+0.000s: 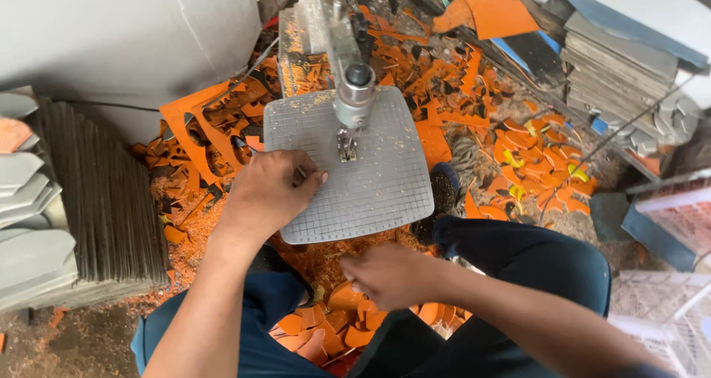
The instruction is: The person uses a manual press cutting machine to cut orange rubber pieces into smaller shapes. They repeatedly pick up pieces, position them under the press, and operate the lever to cut them, then place the cut pieces aside.
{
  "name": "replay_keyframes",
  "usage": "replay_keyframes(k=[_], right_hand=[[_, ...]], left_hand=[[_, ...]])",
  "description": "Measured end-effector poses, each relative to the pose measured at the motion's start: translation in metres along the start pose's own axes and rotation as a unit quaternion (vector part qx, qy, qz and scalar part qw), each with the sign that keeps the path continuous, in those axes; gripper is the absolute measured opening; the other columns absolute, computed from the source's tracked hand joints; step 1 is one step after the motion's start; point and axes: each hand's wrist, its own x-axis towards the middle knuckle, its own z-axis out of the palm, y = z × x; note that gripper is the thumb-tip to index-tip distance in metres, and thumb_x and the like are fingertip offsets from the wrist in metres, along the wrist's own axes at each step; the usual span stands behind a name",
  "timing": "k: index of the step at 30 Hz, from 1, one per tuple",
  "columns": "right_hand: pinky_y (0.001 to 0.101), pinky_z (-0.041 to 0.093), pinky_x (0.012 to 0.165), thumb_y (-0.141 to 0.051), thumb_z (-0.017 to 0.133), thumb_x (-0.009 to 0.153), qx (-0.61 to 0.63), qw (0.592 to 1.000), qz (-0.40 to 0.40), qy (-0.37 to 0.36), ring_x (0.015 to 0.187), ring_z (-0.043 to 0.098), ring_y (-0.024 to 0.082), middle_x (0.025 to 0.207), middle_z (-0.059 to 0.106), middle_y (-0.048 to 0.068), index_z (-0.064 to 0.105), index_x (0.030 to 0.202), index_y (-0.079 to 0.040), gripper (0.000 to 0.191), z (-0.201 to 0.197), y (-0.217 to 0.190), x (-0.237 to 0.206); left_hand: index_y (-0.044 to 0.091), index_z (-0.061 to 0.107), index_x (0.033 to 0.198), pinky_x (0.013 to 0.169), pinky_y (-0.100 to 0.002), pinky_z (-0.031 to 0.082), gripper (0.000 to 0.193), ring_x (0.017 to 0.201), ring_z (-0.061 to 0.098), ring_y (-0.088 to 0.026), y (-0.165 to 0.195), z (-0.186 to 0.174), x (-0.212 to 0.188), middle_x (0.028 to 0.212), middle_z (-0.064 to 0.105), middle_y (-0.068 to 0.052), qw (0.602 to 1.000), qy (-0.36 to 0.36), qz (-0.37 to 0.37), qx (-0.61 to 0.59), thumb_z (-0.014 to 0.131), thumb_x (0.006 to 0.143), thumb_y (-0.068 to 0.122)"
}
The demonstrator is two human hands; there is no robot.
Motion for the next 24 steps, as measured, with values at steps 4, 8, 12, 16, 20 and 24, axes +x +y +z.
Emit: replay_keyframes(k=[4, 8, 12, 16, 20, 24], right_hand=[[0.0298, 0.051, 0.049, -0.014, 0.061, 0.101, 0.283, 0.918, -0.012, 0.277, 0.057, 0.064, 0.012, 0.075, 0.064, 0.007, 0.058, 0.102, -0.005, 0.01, -0.043, -0.002, -0.034], [0.0235, 0.043, 0.043, -0.011, 0.059, 0.099, 0.477, 0.817, 0.058, 0.317, 0.047, 0.054, 0.008, 0.066, 0.066, 0.007, 0.057, 0.1, -0.003, 0.008, -0.062, 0.019, -0.031], [0.0256, 0.044, 0.04, -0.009, 0.057, 0.099, 0.498, 0.807, 0.068, 0.31, 0.048, 0.058, 0.011, 0.07, 0.067, 0.008, 0.056, 0.1, -0.001, 0.008, -0.06, 0.033, -0.03], [0.0275, 0.05, 0.043, -0.007, 0.057, 0.099, 0.512, 0.795, 0.038, 0.322, 0.062, 0.069, 0.012, 0.08, 0.064, 0.007, 0.055, 0.1, 0.0, 0.008, -0.055, 0.039, -0.032], [0.0232, 0.055, 0.057, -0.005, 0.063, 0.101, 0.369, 0.855, -0.02, 0.363, 0.068, 0.067, 0.008, 0.084, 0.07, 0.007, 0.058, 0.102, -0.002, 0.006, -0.057, 0.041, -0.035], [0.0293, 0.045, 0.06, -0.003, 0.076, 0.091, 0.197, 0.901, -0.027, 0.386, 0.069, 0.058, 0.016, 0.092, 0.07, 0.01, 0.06, 0.091, -0.001, 0.016, -0.063, 0.032, -0.039]], left_hand=[[0.002, 0.075, 0.095, 0.062, -0.031, 0.06, 0.031, 0.07, 0.079, -0.018, -0.003, -0.001, -0.001, 0.077, 0.079, -0.01, 0.96, -0.123, -0.089, -0.237, 0.065, 0.093, 0.031], [0.002, 0.075, 0.099, 0.059, -0.026, 0.06, 0.035, 0.072, 0.079, -0.012, -0.003, 0.005, 0.002, 0.079, 0.079, -0.004, 0.922, -0.201, -0.108, -0.312, 0.059, 0.099, 0.034], [0.003, 0.076, 0.1, 0.057, -0.026, 0.058, 0.028, 0.071, 0.077, -0.012, -0.001, 0.014, 0.0, 0.076, 0.077, -0.006, 0.914, -0.215, -0.093, -0.33, 0.068, 0.094, 0.03], [0.002, 0.076, 0.1, 0.057, -0.025, 0.058, 0.028, 0.071, 0.075, -0.011, -0.001, 0.017, 0.001, 0.077, 0.077, -0.006, 0.909, -0.226, -0.079, -0.34, 0.07, 0.093, 0.028], [0.001, 0.076, 0.102, 0.063, -0.024, 0.061, 0.022, 0.073, 0.075, -0.009, 0.001, 0.014, 0.0, 0.083, 0.079, -0.004, 0.912, -0.201, -0.011, -0.358, 0.074, 0.091, 0.019], [0.001, 0.074, 0.106, 0.063, -0.026, 0.06, 0.024, 0.074, 0.075, -0.01, 0.0, 0.01, -0.002, 0.083, 0.08, -0.004, 0.944, -0.154, -0.023, -0.29, 0.078, 0.083, 0.008]])
